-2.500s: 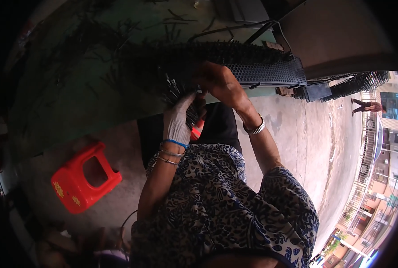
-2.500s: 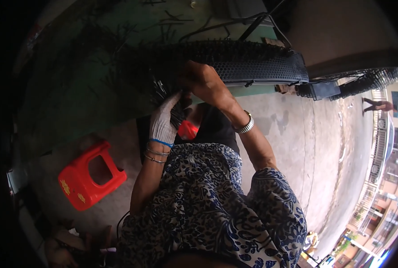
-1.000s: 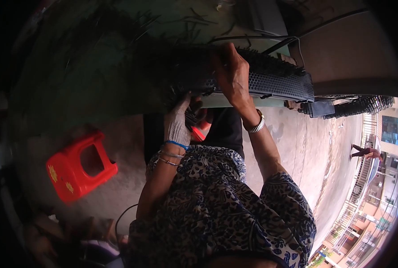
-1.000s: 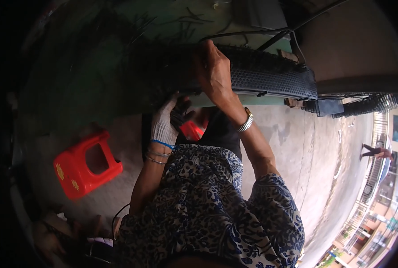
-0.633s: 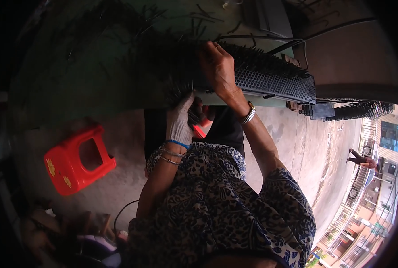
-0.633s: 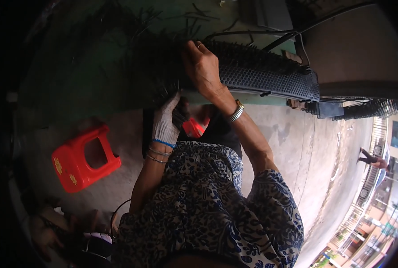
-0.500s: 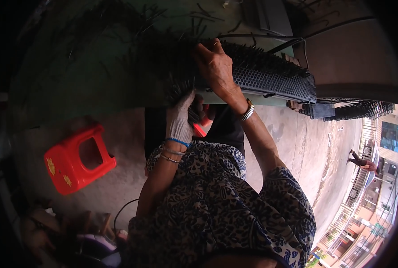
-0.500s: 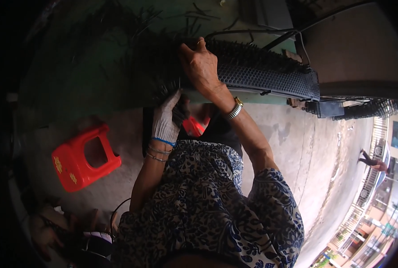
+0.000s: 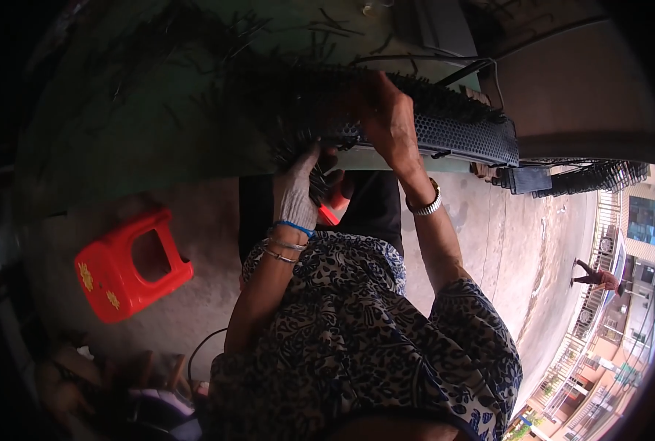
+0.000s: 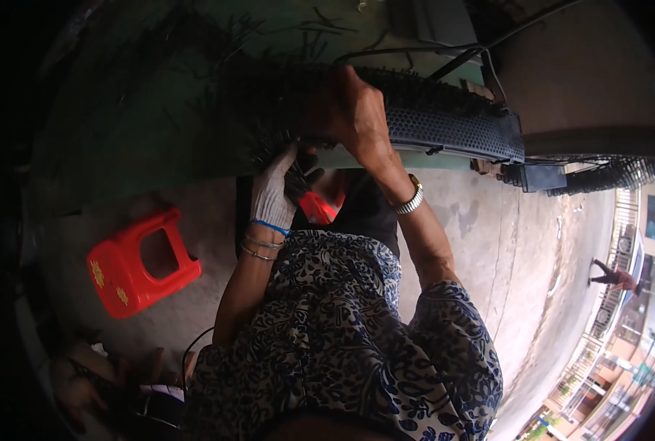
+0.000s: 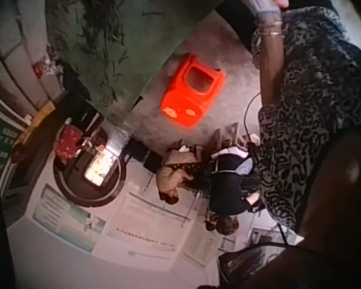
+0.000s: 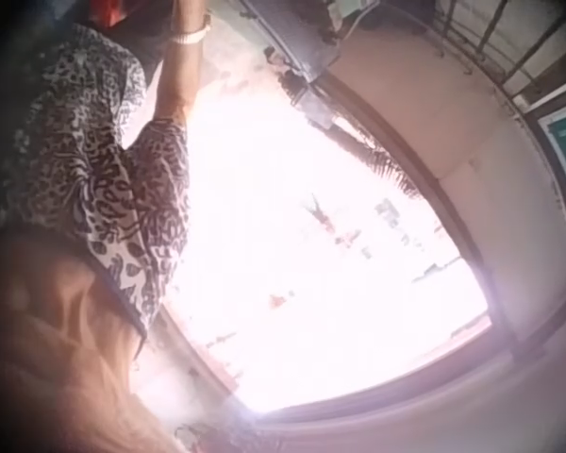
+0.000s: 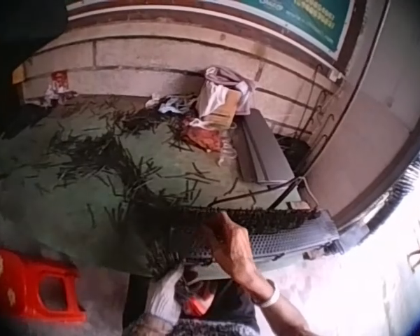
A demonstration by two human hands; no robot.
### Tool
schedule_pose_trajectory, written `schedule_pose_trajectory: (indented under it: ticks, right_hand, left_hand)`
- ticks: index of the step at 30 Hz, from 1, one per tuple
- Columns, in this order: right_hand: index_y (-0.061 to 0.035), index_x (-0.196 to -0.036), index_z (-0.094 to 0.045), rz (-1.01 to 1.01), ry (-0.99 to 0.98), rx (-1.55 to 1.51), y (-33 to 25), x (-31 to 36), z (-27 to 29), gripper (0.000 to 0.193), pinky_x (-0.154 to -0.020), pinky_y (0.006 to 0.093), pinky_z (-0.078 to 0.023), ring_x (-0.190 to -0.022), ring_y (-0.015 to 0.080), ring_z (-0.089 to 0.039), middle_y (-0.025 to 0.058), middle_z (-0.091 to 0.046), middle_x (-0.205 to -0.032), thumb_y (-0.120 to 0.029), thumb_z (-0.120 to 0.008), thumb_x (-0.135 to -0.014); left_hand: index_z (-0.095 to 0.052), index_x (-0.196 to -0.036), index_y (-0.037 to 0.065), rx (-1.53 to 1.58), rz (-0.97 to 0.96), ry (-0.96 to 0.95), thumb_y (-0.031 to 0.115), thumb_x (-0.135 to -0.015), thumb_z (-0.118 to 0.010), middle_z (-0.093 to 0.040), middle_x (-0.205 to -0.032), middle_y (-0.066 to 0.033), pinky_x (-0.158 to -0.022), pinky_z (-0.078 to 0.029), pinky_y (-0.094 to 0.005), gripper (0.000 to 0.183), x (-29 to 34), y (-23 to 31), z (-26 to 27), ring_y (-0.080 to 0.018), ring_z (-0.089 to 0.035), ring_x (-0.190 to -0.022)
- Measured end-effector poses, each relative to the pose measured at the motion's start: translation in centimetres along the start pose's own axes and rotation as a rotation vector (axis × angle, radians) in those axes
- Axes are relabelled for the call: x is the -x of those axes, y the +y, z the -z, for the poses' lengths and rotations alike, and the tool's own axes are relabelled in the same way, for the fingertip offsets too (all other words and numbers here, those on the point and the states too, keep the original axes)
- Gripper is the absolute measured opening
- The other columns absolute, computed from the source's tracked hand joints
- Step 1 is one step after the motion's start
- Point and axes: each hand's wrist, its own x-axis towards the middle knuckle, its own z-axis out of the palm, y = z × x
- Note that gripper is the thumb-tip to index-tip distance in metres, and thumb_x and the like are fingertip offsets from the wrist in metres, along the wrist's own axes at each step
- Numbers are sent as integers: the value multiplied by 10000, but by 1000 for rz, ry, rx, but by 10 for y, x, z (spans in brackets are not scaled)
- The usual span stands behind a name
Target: Inserting small black rod-like components into a perforated tray on a workbench.
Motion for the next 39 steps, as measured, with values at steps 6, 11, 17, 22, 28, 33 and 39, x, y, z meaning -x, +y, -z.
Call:
schedule_pose_trajectory:
  ticks: [6, 11, 17, 22, 28, 33, 39]
  right_hand:
    - [-21, -985, -581, 181, 236, 6, 13, -17, -31, 126, -581, 271, -476, -641, 160, -620, 91, -644, -759, -45, -636, -875]
    - [-23, -977, -583, 199, 174, 54, 9, -20, -29, 127, -569, 285, -471, -618, 171, -604, 122, -625, -750, -51, -644, -869]
    - [-40, -956, -606, 144, 88, 54, 14, -10, -28, 112, -595, 346, -491, -671, 275, -635, 150, -619, -799, -100, -647, -870]
    - [-106, -1024, -673, 182, 96, 371, 24, -7, -39, 183, -624, 408, -514, -763, 315, -638, 165, -603, -1002, -191, -638, -865]
    - [-63, -1079, -673, 65, -204, 182, 7, 6, -14, 221, -638, 319, -526, -732, 230, -648, 125, -644, -837, -154, -634, -882]
    - [18, -1094, -616, -137, -388, -324, 10, 15, 0, 239, -605, 270, -491, -667, 134, -615, 68, -672, -828, -88, -630, -881]
    - [-6, -1028, -569, 57, 125, 22, 9, -3, -8, 165, -600, 288, -494, -644, 148, -611, 106, -647, -808, -50, -621, -878]
  left_hand:
    - [-664, -843, 21, 11, -15, -34, 183, -874, -684, -656, -724, -58, -528, -503, -268, 166, -1, -3, 2, -152, -612, -577]
    - [-673, -817, 25, 18, 52, 11, 185, -876, -680, -650, -701, -51, -517, -481, -257, 171, 1, 5, 2, -138, -582, -551]
    - [-683, -843, 21, -65, -20, -25, 162, -875, -671, -652, -715, -41, -516, -473, -255, 145, -2, 3, 7, -128, -573, -567]
    - [-688, -856, 11, -23, -31, -41, 149, -872, -671, -664, -759, -48, -532, -479, -256, 141, 2, 0, 0, -128, -584, -590]
    - [-695, -864, 12, -24, 28, 1, 143, -856, -693, -669, -779, -55, -559, -499, -276, 131, 5, 4, 1, -134, -604, -632]
    - [-696, -857, 14, -8, -45, 10, 145, -839, -713, -670, -777, -58, -570, -502, -266, 133, -6, -6, 3, -135, -612, -638]
    - [-693, -839, 21, -18, 21, 18, 164, -851, -704, -647, -707, -45, -541, -479, -256, 143, -4, -3, -1, -127, -603, -601]
